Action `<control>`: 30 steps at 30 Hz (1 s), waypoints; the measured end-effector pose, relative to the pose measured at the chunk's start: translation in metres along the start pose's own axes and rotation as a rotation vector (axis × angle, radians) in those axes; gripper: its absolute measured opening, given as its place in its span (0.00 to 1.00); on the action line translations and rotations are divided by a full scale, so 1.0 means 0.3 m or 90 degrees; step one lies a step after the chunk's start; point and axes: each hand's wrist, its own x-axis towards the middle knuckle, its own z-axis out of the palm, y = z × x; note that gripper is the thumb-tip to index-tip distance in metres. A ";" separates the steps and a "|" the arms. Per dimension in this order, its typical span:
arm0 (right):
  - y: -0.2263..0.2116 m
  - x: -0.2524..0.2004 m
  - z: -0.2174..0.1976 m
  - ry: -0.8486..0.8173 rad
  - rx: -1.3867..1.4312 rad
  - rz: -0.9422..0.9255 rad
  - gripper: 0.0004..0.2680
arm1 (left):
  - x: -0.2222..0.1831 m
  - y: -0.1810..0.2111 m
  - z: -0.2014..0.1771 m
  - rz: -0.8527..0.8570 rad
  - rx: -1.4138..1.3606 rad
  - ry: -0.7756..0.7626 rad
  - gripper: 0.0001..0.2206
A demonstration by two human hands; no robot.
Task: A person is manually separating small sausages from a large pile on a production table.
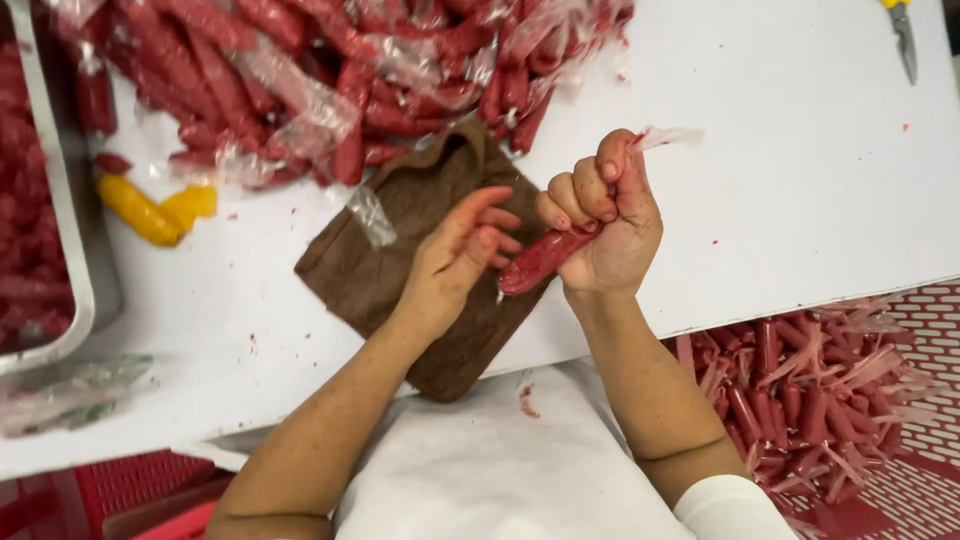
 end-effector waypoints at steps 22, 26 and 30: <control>-0.111 -0.175 0.196 -0.092 -0.482 -0.232 0.13 | -0.154 0.213 -0.106 0.010 0.324 -0.115 0.09; -0.122 -0.211 0.408 -0.617 -1.492 -0.073 0.24 | -0.160 0.273 -0.134 0.019 0.513 -0.200 0.12; -0.066 -0.205 0.342 -0.694 -1.447 -0.198 0.20 | -0.165 0.310 -0.149 -0.059 0.496 -0.203 0.08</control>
